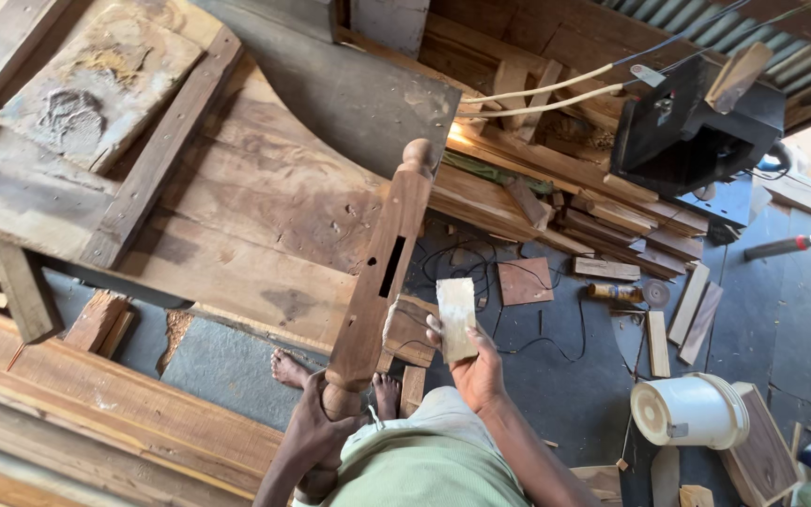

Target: The person sands a wooden bed frame part using a sanding block. They hold the piece with one hand and rub the sanding block along the edges and surfaces of the wood.

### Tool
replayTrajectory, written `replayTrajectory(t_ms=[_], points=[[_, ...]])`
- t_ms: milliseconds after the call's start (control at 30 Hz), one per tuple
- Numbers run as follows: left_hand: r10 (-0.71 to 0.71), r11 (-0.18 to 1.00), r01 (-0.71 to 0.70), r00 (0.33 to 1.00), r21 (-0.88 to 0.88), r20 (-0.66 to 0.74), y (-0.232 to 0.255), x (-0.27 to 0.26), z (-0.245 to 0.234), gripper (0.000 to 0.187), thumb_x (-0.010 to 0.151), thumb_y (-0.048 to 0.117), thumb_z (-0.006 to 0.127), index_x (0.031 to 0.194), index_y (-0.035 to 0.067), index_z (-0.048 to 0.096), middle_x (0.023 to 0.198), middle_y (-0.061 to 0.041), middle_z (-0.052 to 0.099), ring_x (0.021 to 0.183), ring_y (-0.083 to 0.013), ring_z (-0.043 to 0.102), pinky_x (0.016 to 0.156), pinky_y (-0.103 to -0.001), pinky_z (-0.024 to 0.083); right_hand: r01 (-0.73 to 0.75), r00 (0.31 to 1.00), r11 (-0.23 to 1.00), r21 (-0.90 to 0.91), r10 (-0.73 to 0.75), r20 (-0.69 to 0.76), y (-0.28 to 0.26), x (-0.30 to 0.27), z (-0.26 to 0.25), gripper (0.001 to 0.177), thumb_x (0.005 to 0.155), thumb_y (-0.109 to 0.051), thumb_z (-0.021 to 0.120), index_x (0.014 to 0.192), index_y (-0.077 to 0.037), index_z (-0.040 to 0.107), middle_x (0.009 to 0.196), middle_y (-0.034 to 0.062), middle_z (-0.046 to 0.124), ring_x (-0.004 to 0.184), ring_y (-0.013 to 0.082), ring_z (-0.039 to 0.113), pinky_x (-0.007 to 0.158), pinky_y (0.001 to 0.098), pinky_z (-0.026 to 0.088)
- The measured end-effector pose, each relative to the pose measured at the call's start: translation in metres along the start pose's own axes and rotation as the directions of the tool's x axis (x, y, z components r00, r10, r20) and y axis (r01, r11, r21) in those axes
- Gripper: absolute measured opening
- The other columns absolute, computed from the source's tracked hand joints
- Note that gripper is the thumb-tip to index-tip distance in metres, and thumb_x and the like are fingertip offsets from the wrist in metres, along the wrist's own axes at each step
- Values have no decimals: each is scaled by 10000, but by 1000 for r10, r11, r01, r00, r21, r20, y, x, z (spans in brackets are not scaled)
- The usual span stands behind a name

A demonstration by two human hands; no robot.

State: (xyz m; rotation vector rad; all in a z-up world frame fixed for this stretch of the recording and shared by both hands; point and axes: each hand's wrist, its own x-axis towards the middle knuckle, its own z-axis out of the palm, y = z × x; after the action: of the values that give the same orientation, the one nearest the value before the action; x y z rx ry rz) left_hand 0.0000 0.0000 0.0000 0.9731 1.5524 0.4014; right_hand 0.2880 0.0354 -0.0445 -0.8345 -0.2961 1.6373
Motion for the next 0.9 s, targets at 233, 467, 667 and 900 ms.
replayTrajectory(t_ms=[233, 467, 667, 900], points=[[-22, 998, 23, 1000, 55, -14, 10, -7, -2, 1019, 572, 274, 942, 1419, 51, 422, 1291, -197, 642, 1187, -297, 681, 1028, -402, 553, 177, 956, 562, -808, -294, 5, 16, 38, 4, 403, 1046, -47, 472, 1432, -14, 587, 1391, 226, 634, 1081, 237, 729, 822, 305, 582], [29, 996, -25, 999, 86, -43, 4, -4, -2, 1025, 565, 326, 960, 1407, 55, 443, 1387, -208, 529, 1274, -313, 604, 1061, -410, 520, 477, 791, -67, -876, -402, 461, 54, 76, 40, 689, 944, 105, 357, 1610, -67, 357, 1703, 137, 290, 1541, 353, 330, 1120, 438, 417], [116, 990, -109, 991, 88, -70, -9, -3, 2, 1001, 576, 291, 928, 1409, 34, 436, 1388, -225, 521, 1277, -332, 588, 1054, -426, 511, 562, 635, -214, -799, -506, 583, 87, 83, 20, 710, 958, 144, 434, 1624, -39, 271, 1686, 195, 265, 1576, 374, 241, 1301, 492, 236], [16, 987, -9, 999, 160, -41, 1, 0, -1, 1049, 573, 274, 949, 1433, 37, 397, 1437, -244, 419, 1296, -359, 558, 1073, -419, 514, 467, 834, -75, -881, -295, 467, 110, 55, -28, 758, 880, 177, 401, 1597, -55, 316, 1666, 200, 298, 1557, 345, 250, 1264, 485, 270]])
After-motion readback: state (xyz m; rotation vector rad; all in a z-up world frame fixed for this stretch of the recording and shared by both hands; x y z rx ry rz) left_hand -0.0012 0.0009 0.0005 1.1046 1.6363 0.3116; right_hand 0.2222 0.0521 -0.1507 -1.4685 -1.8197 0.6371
